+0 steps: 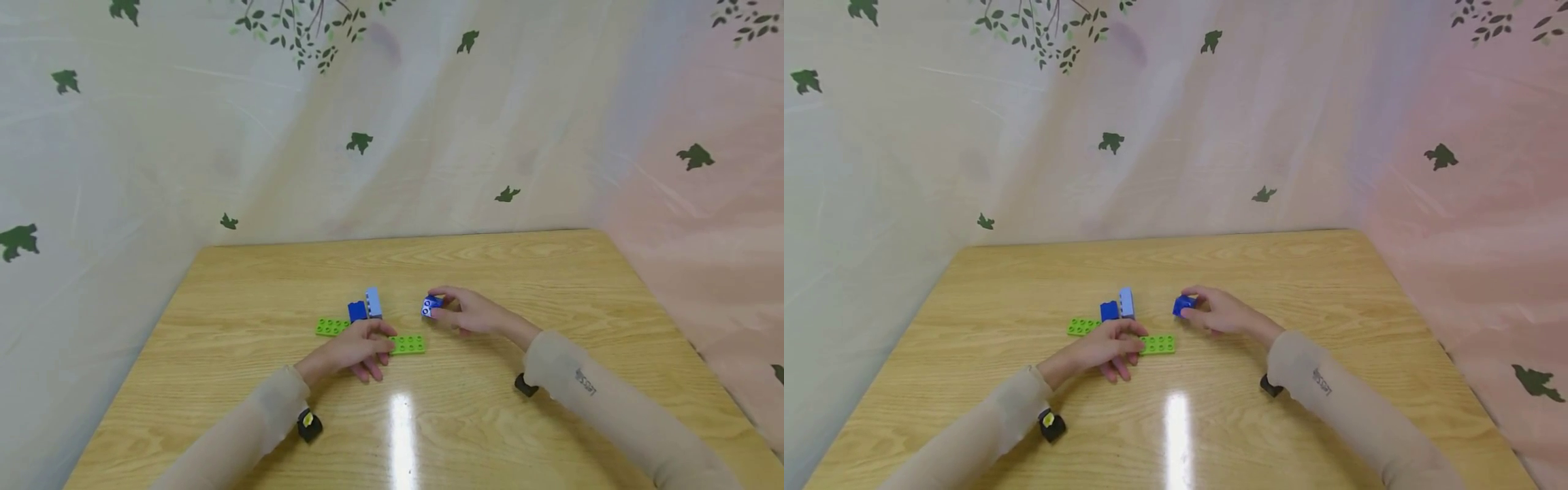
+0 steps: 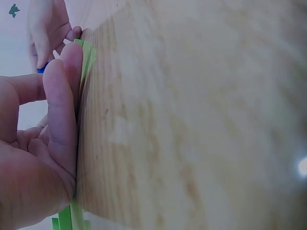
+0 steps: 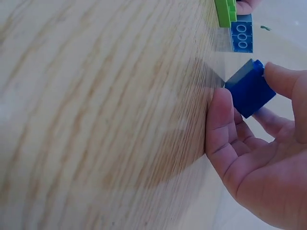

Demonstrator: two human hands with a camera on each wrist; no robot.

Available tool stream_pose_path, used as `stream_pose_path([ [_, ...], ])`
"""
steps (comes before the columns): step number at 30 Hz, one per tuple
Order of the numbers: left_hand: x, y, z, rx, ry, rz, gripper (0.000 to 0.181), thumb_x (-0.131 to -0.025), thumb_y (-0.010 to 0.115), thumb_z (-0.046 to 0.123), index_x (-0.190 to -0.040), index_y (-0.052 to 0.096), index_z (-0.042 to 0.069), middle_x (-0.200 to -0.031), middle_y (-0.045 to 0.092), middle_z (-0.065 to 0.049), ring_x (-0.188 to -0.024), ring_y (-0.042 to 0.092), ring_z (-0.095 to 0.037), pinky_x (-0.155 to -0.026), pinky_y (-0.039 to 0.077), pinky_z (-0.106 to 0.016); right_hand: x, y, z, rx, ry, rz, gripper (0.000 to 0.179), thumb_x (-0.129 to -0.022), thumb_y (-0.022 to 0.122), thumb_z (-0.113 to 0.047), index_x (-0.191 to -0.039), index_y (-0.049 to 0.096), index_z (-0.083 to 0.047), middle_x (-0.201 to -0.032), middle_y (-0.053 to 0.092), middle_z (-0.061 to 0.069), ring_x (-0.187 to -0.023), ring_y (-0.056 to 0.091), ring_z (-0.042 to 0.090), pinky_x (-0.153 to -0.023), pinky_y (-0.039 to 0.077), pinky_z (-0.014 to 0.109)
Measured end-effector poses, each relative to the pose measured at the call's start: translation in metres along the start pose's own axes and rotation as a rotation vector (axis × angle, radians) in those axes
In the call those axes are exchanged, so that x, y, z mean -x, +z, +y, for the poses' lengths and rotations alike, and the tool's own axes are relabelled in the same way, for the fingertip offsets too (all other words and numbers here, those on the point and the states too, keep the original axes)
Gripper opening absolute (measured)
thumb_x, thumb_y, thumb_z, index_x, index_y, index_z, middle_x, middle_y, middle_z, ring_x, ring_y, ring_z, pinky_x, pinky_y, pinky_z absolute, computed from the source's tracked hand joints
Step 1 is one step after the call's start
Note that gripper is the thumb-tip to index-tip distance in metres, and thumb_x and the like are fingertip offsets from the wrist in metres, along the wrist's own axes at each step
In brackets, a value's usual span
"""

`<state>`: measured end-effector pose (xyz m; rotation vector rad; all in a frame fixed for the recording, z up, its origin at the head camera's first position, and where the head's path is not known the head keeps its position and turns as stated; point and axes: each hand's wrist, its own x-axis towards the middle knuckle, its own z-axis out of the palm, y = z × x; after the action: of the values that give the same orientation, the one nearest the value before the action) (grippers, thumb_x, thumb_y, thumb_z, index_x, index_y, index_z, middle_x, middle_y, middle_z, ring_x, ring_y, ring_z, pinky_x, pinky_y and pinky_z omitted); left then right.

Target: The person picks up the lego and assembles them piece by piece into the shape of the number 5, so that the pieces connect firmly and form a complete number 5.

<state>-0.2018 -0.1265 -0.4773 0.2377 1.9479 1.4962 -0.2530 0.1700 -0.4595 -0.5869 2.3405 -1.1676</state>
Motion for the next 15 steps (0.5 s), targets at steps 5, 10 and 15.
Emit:
stream_pose_path([
  [5,0.0000,-0.0005,-0.0006,0.000,0.009,-0.003,0.035,-0.099,0.066,0.022,-0.130,0.056,0.008,-0.088,0.069,-0.014,-0.061,0.071,-0.024,-0.047,0.056,-0.031,0.0001,-0.0002,-0.0017,-0.009,0.018,0.011,0.055,-0.105,0.055,-0.042,-0.154,0.043,-0.018,-0.121,0.055,0.014,-0.064,0.058,0.022,-0.055,0.054,0.035],
  [10,0.0002,-0.0003,-0.0005,0.002,0.013,-0.006,0.035,-0.099,0.065,0.023,-0.130,0.056,0.008,-0.088,0.069,-0.014,-0.062,0.071,-0.023,-0.047,0.056,-0.031,-0.0009,0.0008,-0.0060,-0.010,0.027,-0.009,0.044,-0.110,0.043,-0.038,-0.152,0.045,-0.023,-0.088,0.057,0.014,-0.059,0.053,0.021,-0.051,0.050,0.033],
  [15,0.0003,-0.0002,-0.0010,-0.005,0.010,-0.001,0.035,-0.099,0.065,0.023,-0.130,0.056,0.009,-0.088,0.069,-0.013,-0.062,0.071,-0.024,-0.047,0.056,-0.030,-0.0028,0.0020,-0.0077,0.038,0.051,-0.017,0.044,-0.109,0.040,-0.046,-0.144,0.053,-0.021,-0.076,0.057,0.010,-0.052,0.050,0.019,-0.048,0.045,0.029],
])
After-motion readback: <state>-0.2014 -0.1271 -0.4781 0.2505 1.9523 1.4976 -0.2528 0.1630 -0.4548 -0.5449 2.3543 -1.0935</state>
